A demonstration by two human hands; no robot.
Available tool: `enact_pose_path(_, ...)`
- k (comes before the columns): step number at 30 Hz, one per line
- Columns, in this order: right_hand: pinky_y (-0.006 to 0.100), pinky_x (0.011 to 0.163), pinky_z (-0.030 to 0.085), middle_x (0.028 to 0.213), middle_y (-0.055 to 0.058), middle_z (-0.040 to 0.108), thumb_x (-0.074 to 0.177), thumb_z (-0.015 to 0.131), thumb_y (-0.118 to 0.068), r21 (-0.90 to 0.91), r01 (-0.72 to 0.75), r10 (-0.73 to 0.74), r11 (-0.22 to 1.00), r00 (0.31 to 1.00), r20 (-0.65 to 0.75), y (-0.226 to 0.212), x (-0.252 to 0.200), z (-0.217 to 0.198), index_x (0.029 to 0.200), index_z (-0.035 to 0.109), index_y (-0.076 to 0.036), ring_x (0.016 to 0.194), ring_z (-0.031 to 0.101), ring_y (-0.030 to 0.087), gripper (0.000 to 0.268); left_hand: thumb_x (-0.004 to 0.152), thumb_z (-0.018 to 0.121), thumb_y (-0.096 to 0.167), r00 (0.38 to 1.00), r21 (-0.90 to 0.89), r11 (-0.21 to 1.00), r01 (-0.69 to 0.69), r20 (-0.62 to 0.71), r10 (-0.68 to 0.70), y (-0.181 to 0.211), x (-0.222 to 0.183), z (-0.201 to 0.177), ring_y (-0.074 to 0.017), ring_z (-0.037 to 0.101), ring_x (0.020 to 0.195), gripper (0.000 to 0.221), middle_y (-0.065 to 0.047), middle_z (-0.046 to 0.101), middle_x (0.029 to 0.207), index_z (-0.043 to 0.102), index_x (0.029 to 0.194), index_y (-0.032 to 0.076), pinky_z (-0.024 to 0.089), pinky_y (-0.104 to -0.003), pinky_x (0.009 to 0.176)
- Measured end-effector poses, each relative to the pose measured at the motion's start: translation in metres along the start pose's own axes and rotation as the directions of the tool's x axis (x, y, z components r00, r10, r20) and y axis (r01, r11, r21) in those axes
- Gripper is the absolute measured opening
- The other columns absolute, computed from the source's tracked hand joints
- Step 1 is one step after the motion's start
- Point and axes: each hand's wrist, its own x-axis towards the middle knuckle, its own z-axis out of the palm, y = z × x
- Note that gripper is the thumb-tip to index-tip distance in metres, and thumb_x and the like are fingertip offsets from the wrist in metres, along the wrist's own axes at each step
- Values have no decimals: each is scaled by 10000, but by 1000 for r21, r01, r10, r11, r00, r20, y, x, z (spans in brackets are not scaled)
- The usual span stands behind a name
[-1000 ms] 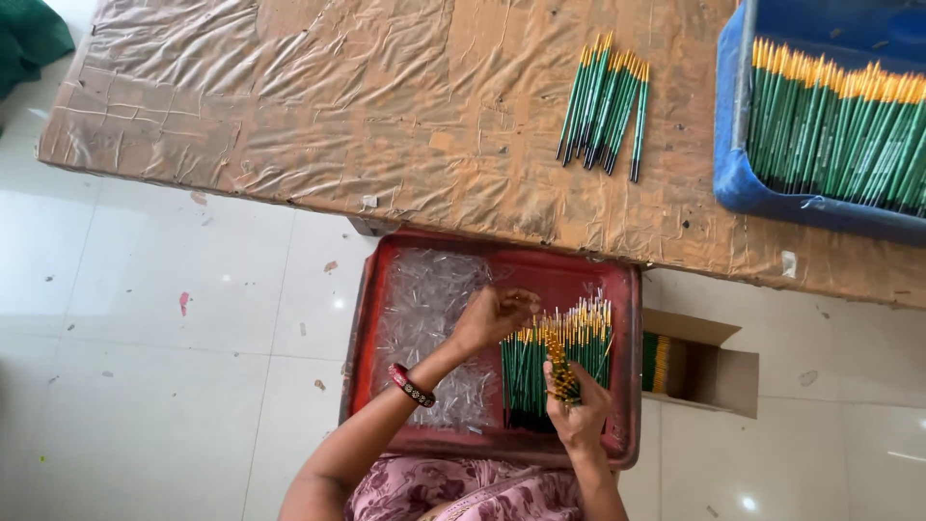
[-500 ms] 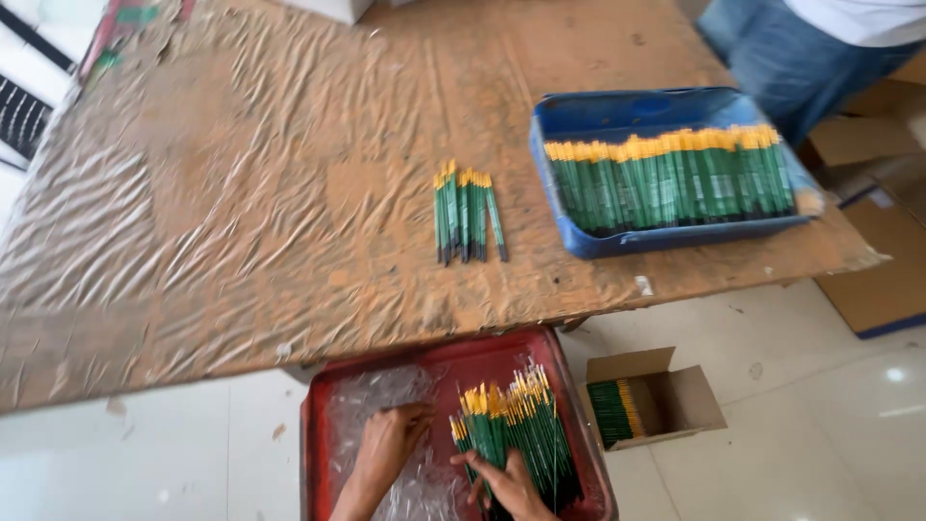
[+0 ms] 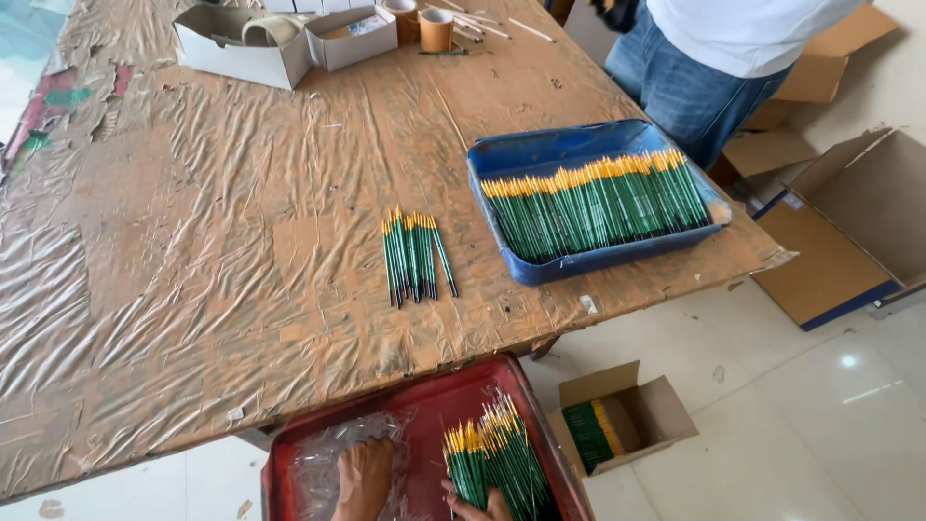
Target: The person sorts a collection of small paintbrushes, picking them up from a red tray and organizing them into bundles by hand before placing some in a larger blue container.
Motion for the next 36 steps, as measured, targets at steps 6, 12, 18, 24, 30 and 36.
enact_pose_path(6, 438, 996, 567, 1387, 244, 592, 933, 687, -54, 423, -72, 5, 904, 988, 157, 79, 86, -55, 1472, 446, -30, 1091, 670, 282, 591, 877, 624, 91, 999, 74, 997, 6, 49, -9, 4, 18, 13, -253, 721, 848, 105, -93, 716, 910, 717, 901, 133, 575, -408, 642)
enact_pose_path(12, 408, 992, 592, 1360, 167, 673, 915, 747, -144, -183, 31, -18, 983, 997, 72, -25, 3, 4, 1431, 504, -61, 1172, 710, 219, 576, 887, 648, 121, 998, 133, 991, -30, 51, 23, 12, 18, 8, -222, 720, 838, 93, -71, 729, 890, 737, 889, 148, 568, -381, 624)
enact_pose_path(18, 383, 878, 583, 1005, 115, 789, 912, 741, -235, -379, 221, -166, 899, 971, 172, -52, 11, 9, 1279, 625, -46, 946, 765, 198, 428, 865, 661, 158, 999, 165, 986, 30, -31, -26, 22, 21, 21, -227, 683, 861, 95, -44, 734, 895, 747, 879, 196, 490, -392, 660)
enact_pose_path(24, 470, 546, 550, 578, 135, 562, 875, 760, -268, -400, 3, -26, 917, 998, -50, -94, -7, 25, 1087, 685, -1, 513, 579, 264, 349, 955, 635, 206, 1000, 101, 995, -11, 19, 9, 22, 28, 40, -247, 635, 932, 112, -52, 704, 952, 738, 934, 167, 411, -426, 731)
enact_pose_path(30, 414, 418, 481, 474, 72, 470, 975, 778, -387, -402, 56, -126, 914, 981, -149, -61, -30, 5, 818, 514, 142, 372, 446, 215, 611, 832, 692, 158, 984, 128, 992, -1, -178, 24, 2, 4, 38, -253, 644, 921, 99, -72, 699, 932, 737, 917, 132, 460, -423, 734)
enact_pose_path(36, 404, 708, 614, 849, 13, 732, 755, 854, -225, -437, 179, -287, 882, 938, -196, -125, -81, 70, 1112, 732, -91, 721, 700, 149, 400, 818, 762, 192, 992, -630, 777, -11, 93, 89, 4, -27, -102, -268, 759, 779, 126, -106, 789, 888, 835, 920, 180, 604, -403, 724)
